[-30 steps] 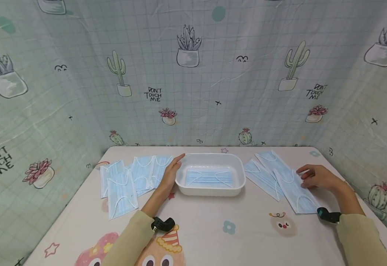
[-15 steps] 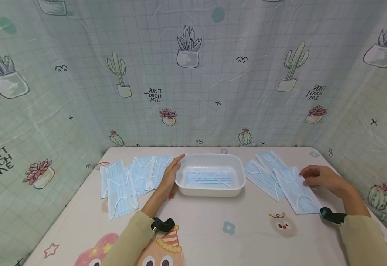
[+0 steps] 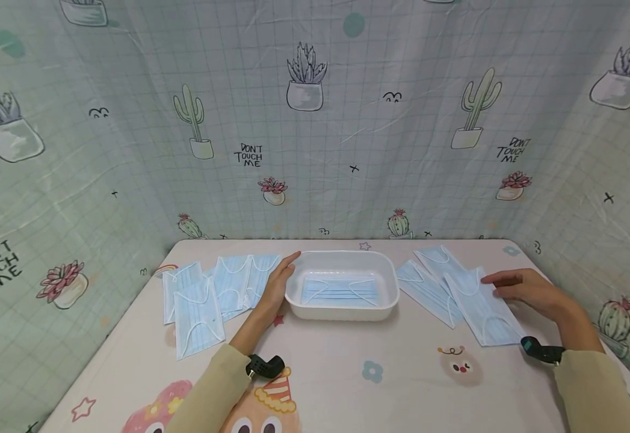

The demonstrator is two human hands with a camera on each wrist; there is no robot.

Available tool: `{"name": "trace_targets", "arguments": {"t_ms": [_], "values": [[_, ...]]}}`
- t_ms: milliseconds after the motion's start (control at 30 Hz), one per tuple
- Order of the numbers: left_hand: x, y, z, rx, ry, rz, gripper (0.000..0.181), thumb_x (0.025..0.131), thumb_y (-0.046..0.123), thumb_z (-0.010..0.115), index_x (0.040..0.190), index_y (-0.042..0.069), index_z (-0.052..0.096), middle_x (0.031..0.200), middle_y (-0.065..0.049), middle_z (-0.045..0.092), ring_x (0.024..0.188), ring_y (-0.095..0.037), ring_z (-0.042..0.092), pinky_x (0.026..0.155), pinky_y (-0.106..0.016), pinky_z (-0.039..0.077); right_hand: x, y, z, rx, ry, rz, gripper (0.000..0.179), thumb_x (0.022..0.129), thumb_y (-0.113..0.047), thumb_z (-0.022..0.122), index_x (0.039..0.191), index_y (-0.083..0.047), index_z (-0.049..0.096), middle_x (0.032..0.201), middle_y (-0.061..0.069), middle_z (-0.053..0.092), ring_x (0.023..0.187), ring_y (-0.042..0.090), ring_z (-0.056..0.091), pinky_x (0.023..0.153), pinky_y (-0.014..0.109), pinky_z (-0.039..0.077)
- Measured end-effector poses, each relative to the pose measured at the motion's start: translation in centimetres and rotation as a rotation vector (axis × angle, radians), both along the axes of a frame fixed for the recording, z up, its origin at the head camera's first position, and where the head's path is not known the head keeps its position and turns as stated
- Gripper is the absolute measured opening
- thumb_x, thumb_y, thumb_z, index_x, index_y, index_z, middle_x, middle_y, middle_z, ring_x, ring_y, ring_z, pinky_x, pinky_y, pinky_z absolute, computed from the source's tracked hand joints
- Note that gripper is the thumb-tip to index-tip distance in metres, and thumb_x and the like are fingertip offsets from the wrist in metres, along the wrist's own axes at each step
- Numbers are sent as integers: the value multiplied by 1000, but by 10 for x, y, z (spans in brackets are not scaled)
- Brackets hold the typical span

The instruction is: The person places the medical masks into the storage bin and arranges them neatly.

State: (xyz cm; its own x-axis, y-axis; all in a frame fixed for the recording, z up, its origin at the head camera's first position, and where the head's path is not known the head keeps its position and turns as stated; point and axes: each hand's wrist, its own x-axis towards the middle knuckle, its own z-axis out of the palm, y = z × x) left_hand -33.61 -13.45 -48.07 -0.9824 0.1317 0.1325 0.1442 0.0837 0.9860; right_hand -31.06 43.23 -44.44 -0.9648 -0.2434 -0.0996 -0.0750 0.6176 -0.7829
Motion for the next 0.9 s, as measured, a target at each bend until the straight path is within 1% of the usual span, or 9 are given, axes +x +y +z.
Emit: {"name": "trace_targets", "arguments": {"t_ms": [100, 267, 567, 700, 867, 900], "values": [[0, 0, 0, 9, 2, 0, 47, 112, 31, 33, 158, 26, 43, 169, -4, 33, 160, -31, 23, 130, -57, 13, 0, -1, 0, -9, -11, -13, 50, 99, -17, 67, 141, 7, 56, 145, 33, 51, 98, 7, 63, 81, 25, 58], [0, 0, -1, 6, 21, 2, 47, 112, 31, 34, 157, 25, 44, 169, -4, 34, 160, -30, 23, 130, -57, 13, 2, -3, 0, -22, -16, -26, 56, 98, -20, 69, 144, 7, 53, 150, 34, 45, 99, 3, 61, 82, 25, 58], [-1, -1, -2, 9, 17, 5, 46, 112, 31, 34, 156, 25, 45, 169, -3, 34, 160, -29, 22, 130, -56, 13, 1, -1, -2, -49, -33, -19, 52, 99, -16, 65, 145, 7, 52, 154, 33, 40, 103, -4, 58, 84, 20, 55], [-3, -1, -3, 9, 17, -1, 46, 112, 31, 34, 156, 26, 45, 168, -4, 35, 160, -30, 24, 130, -56, 14, 0, 0, -4, -41, -41, -22, 54, 99, -18, 66, 145, 6, 52, 155, 33, 40, 103, -5, 57, 84, 19, 53], [-2, -1, -2, 9, 14, -7, 47, 112, 31, 33, 157, 26, 44, 168, -4, 35, 160, -30, 24, 130, -56, 14, -2, 0, -6, -23, -56, -36, 62, 97, -24, 70, 148, 4, 50, 159, 33, 34, 105, -4, 54, 84, 20, 53], [-1, -1, -2, 9, 12, -6, 47, 112, 31, 33, 157, 26, 44, 168, -3, 35, 160, -30, 24, 130, -56, 15, -2, 0, -6, -25, -58, -37, 63, 97, -23, 71, 148, 5, 49, 160, 34, 32, 110, 3, 56, 84, 19, 52]]}}
